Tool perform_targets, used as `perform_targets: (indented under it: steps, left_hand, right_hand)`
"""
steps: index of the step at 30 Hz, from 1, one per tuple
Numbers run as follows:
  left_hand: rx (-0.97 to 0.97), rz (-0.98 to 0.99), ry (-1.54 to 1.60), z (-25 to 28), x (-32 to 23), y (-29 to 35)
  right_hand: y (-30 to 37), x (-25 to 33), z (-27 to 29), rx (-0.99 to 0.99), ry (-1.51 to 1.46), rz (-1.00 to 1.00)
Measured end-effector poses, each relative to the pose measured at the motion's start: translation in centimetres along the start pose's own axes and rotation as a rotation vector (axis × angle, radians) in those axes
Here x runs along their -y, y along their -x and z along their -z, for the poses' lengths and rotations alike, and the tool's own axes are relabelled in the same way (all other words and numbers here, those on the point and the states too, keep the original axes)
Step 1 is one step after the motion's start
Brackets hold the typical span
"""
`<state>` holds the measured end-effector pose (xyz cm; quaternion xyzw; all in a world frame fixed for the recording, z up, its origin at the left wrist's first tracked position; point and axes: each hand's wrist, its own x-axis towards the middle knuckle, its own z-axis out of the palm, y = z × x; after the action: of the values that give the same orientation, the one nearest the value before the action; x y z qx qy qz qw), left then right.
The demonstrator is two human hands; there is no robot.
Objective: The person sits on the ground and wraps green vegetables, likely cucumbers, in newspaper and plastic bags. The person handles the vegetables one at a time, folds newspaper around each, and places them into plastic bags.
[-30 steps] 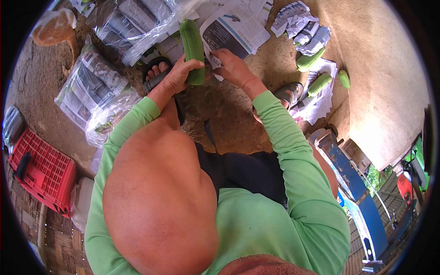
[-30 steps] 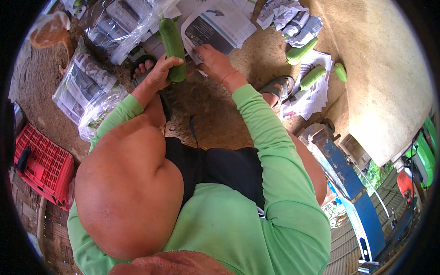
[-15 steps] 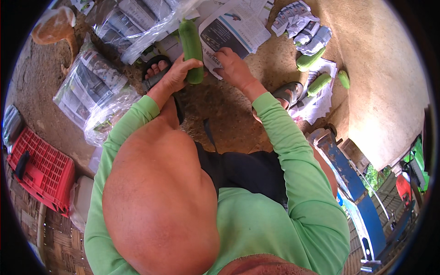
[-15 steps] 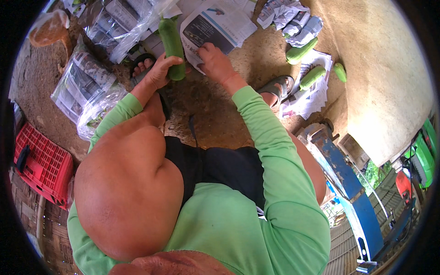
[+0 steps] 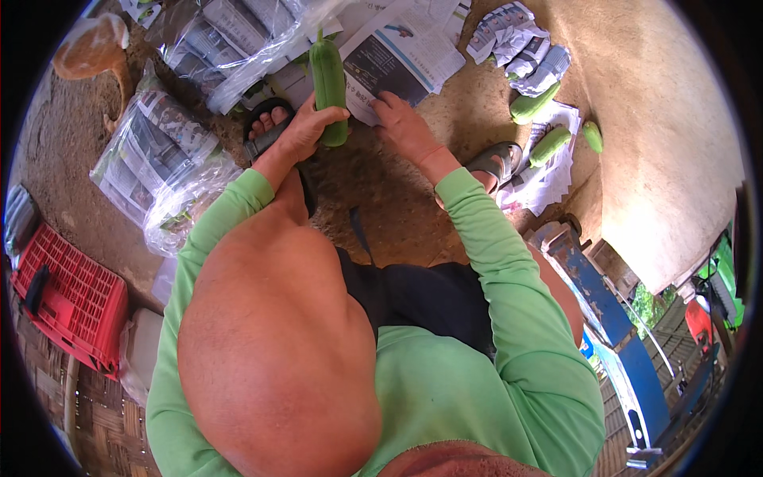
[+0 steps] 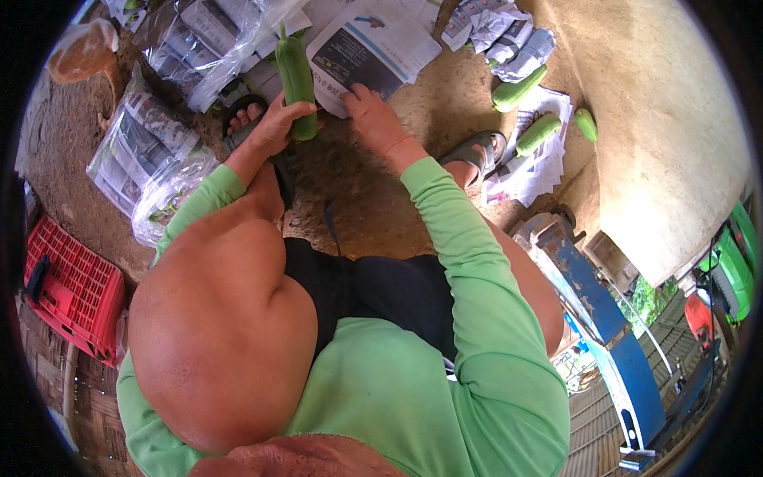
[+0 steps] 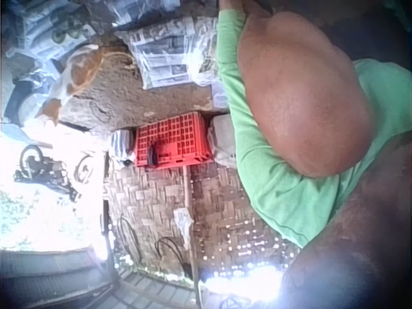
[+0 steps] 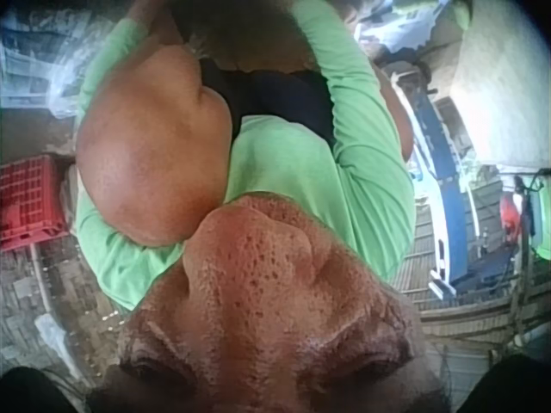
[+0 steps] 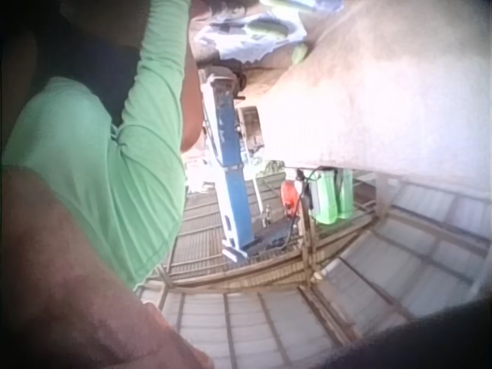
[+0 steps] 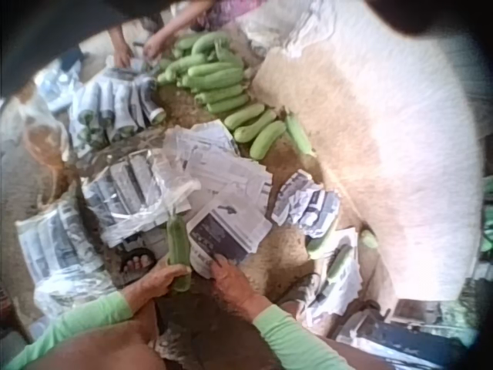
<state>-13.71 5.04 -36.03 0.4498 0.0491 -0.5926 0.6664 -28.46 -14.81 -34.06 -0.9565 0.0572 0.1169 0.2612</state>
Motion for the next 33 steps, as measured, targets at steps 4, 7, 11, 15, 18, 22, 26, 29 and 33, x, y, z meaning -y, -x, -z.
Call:
perform_targets:
  steps: [4,7,11,15,18,22,26,29,33]
  left_hand:
    - [-0.112,-0.107,-0.081,0.1,0.4,-0.2]
    - [-0.203,-0.153,-0.251,-0.1,-0.3,-0.2]
    - [-0.369,-0.181,-0.559,-0.5,-1.0,0.3]
    - [-0.366,-0.154,-0.595,-0.5,-1.3,0.4]
    - [-0.361,-0.139,-0.560,-0.4,-1.3,0.4]
    - [-0.356,-0.131,-0.554,-0.7,-1.8,0.7]
    - [-0.381,-0.114,-0.587,-1.2,-2.3,1.2]
    - [-0.340,-0.129,-0.508,-0.3,-2.0,1.2]
    - [-0.280,-0.102,-0.532,-1.1,-4.2,3.3]
  right_hand:
    - [-0.2,0.4,1.4,0.025,-0.064,0.043]
    - [-0.7,-0.1,0.9,0.040,-0.130,-0.010]
    - [-1.0,-1.1,3.5,0.139,-0.211,-0.052]
    - [-1.4,-1.2,5.9,0.237,-0.245,-0.100]
    - [-1.5,-1.2,6.6,0.282,-0.308,-0.154]
    - [-1.4,-2.1,6.0,0.272,-0.281,-0.109]
    - [-1.3,-2.2,5.7,0.200,-0.217,-0.153]
    - [-1.2,-2.4,5.9,0.017,0.010,-0.049]
    - [-0.5,-2.8,7.7,0.016,0.329,0.198]
